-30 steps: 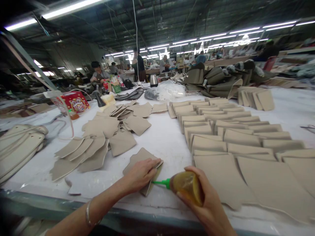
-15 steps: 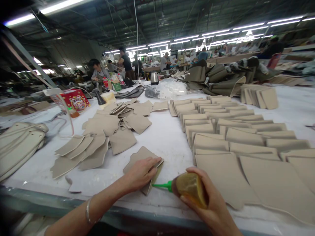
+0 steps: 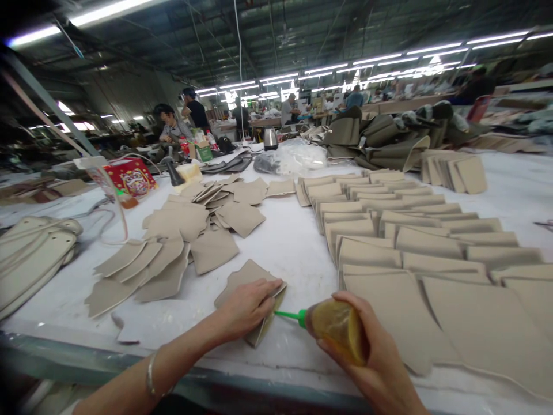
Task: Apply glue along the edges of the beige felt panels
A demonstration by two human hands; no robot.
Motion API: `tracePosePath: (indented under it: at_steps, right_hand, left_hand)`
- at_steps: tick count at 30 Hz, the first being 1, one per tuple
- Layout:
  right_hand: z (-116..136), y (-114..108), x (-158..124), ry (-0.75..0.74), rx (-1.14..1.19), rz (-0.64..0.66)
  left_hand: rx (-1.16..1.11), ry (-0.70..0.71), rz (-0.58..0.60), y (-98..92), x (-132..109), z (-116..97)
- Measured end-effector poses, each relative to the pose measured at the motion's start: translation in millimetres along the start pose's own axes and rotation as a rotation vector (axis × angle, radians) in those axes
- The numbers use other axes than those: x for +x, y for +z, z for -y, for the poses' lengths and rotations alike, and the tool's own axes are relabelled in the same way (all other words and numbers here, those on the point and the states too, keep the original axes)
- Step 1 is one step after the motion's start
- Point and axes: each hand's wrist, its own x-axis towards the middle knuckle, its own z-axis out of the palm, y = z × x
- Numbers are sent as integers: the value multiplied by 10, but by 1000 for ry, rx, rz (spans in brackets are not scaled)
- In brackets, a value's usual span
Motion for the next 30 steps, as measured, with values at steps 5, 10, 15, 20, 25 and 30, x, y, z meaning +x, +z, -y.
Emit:
tracePosePath:
  at_steps: [5,10,15,20,25,30]
  right_hand:
    - [-13,2,90,-29,-25,-1]
    - [-64,-49,268,-125,-150,-93]
    - [-20,-30,224,-152,-163,-82]
    - [17,-40,209,-76,-124,-70]
    - [-13,-36,218,-52,-115,-116]
    - [96,-51,119,145,107,-28]
  left_hand:
    - [39,3,4,-6,13,9]
    - [17,10,5,-11,23,16]
    - [-30,7,3,-9,23,24]
    - [-64,1,9,-19,27,19]
    - [-103,-3,-2,-10,25,33]
    - [-177,7,-7,-33,48,31]
